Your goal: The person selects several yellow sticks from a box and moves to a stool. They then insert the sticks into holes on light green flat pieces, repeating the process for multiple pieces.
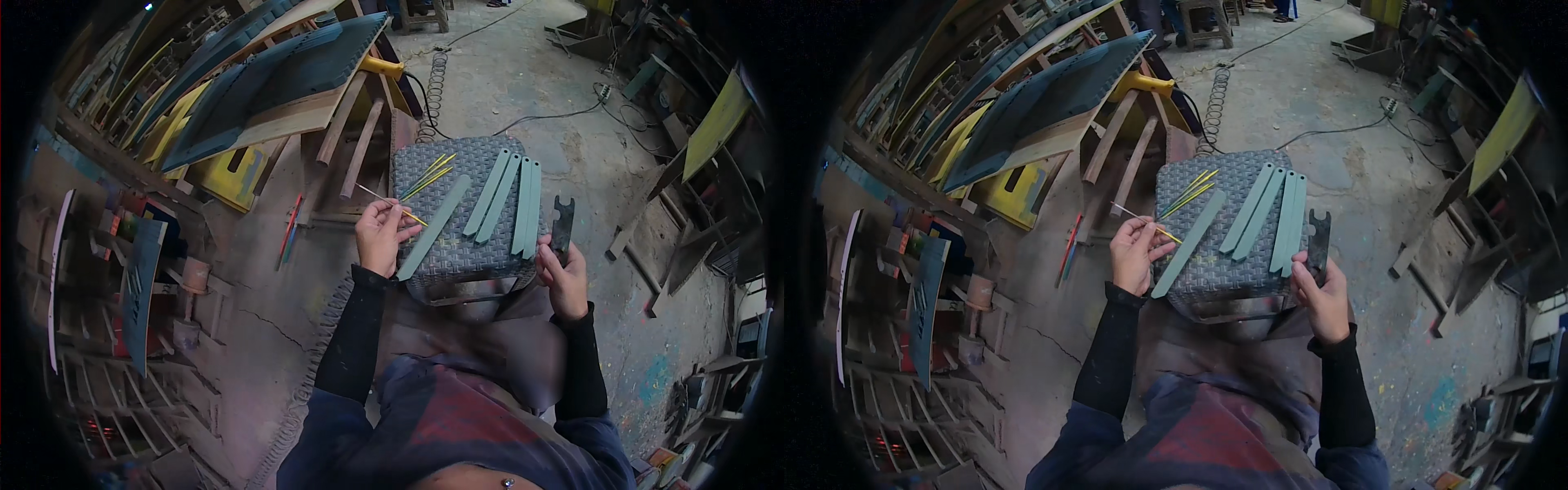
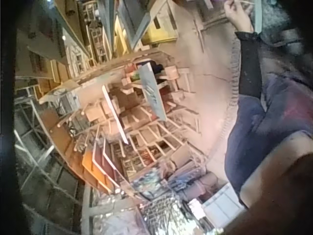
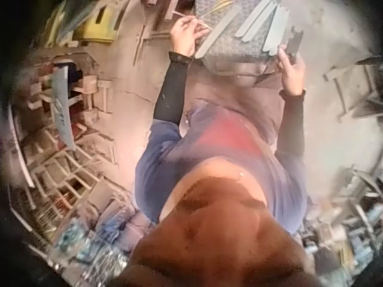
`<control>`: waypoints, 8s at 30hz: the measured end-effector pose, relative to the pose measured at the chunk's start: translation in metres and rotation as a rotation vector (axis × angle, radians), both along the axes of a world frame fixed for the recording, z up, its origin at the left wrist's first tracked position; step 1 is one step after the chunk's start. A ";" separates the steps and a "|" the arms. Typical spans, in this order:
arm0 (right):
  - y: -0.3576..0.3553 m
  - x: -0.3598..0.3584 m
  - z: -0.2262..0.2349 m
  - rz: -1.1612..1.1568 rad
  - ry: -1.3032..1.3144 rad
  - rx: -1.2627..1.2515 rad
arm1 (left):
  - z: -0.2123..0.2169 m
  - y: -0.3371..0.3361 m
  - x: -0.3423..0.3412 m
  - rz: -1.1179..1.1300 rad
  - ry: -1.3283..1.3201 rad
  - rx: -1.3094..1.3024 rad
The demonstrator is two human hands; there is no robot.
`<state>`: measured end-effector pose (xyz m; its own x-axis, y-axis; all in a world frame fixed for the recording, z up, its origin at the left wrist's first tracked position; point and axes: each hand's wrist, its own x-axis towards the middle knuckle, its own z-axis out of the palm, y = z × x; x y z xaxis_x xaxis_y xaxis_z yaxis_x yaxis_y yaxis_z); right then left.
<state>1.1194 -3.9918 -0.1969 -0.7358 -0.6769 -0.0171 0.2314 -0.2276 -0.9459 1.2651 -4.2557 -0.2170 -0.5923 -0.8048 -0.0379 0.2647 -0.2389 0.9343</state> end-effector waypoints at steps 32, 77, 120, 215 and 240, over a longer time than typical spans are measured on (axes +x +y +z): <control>0.015 0.004 -0.004 0.022 -0.038 0.038 | -0.017 -0.155 -0.097 -0.136 -0.232 0.018; 0.059 0.000 -0.052 -0.144 -0.059 0.051 | 0.039 -0.022 -0.052 0.009 -0.146 -0.821; -0.087 0.044 0.131 0.160 0.994 0.133 | 0.004 0.028 0.038 -0.088 -0.202 -0.940; 0.060 0.013 -0.033 -0.247 0.271 0.126 | 0.213 -0.105 0.072 0.071 -0.014 -0.896; 0.041 0.017 -0.036 -0.180 0.268 0.120 | 0.185 -0.240 0.022 0.239 0.103 -0.260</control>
<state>1.1360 -3.9506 -0.2331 -0.8326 -0.5405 0.1214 -0.0629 -0.1254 -0.9901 1.2868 -4.4961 -0.0317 -0.3765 -0.8959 0.2358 0.3800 0.0828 0.9213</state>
